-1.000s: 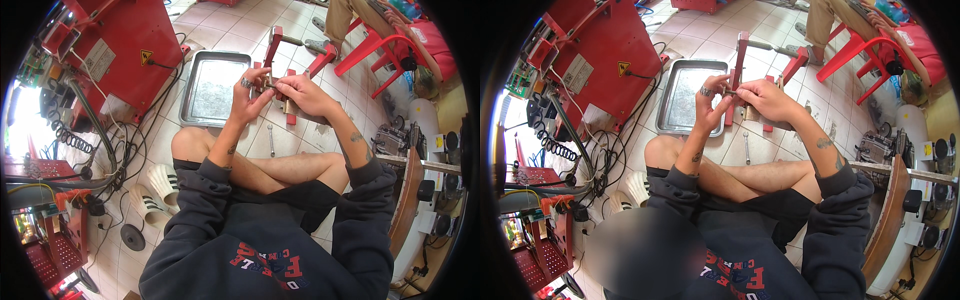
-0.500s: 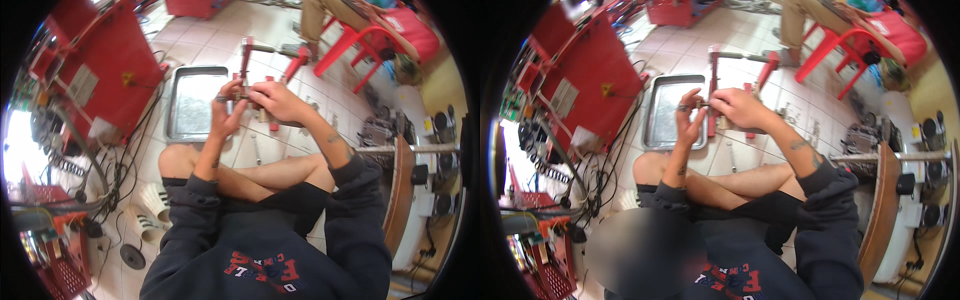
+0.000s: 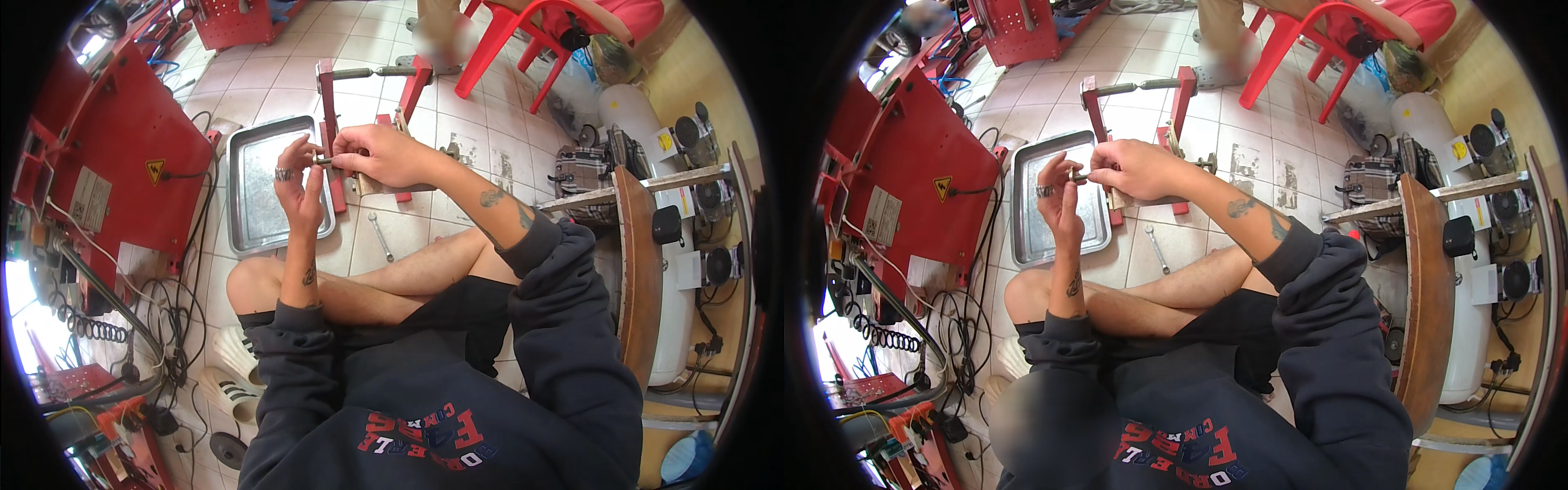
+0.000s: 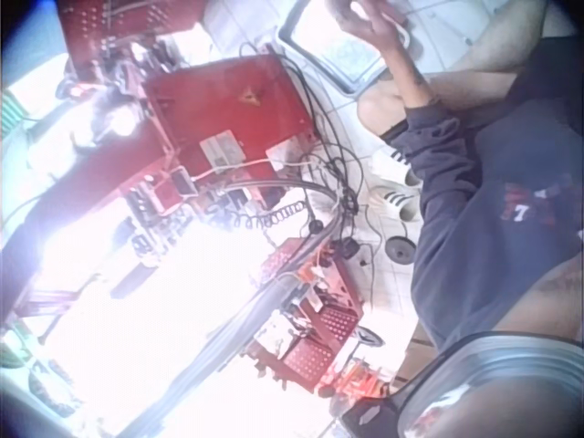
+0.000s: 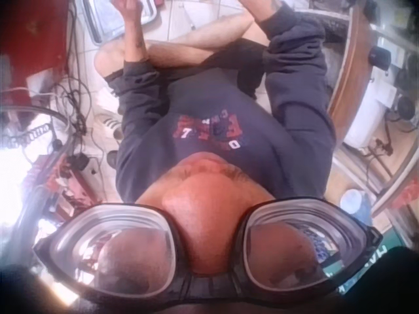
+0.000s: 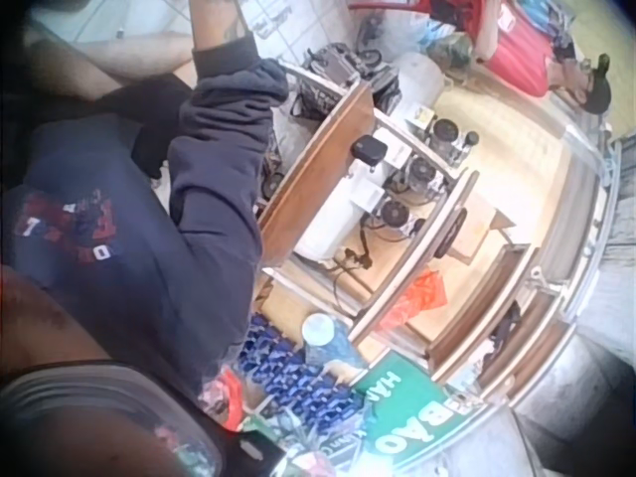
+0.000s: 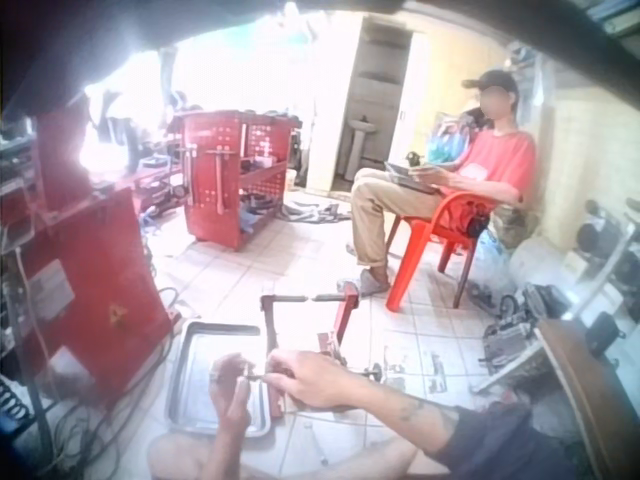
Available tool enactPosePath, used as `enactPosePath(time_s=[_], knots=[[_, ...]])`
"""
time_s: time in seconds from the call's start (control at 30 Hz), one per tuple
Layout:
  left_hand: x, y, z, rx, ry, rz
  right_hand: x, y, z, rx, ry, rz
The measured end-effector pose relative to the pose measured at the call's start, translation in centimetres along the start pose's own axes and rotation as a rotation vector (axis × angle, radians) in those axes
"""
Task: The person sits on the floor and uses a wrench to tighten bolts on a metal bracket assembly. They manipulate the bracket and bolts, occasionally picking up and placing down the wrench to adjust the fasteners.
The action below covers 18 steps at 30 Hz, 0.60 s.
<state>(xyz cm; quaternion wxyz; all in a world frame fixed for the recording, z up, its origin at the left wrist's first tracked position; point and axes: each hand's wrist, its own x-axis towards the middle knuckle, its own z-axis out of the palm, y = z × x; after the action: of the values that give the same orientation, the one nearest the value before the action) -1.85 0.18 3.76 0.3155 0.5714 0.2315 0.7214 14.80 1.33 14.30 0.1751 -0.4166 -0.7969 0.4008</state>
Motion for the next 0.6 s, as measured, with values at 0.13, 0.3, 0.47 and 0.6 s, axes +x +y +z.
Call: enactPosePath(time_s=[0.13,0.3,0.47,0.6], knots=[[-0.1,-1.2,-1.1,0.122,-0.073,0.077,0.6,0.0,0.0,-0.065,-0.018,-0.032],[0.4,-0.1,0.1,0.418,0.021,-0.112,-0.9,-0.6,-0.6,0.056,-0.011,0.102],[0.0,-0.7,0.4,0.144,0.089,-0.296,-0.4,1.1,0.4,-0.202,0.083,-0.024],[0.0,-1.7,-0.7,0.023,0.001,-0.001,0.1,-0.3,0.0,-0.185,0.019,-0.106]])
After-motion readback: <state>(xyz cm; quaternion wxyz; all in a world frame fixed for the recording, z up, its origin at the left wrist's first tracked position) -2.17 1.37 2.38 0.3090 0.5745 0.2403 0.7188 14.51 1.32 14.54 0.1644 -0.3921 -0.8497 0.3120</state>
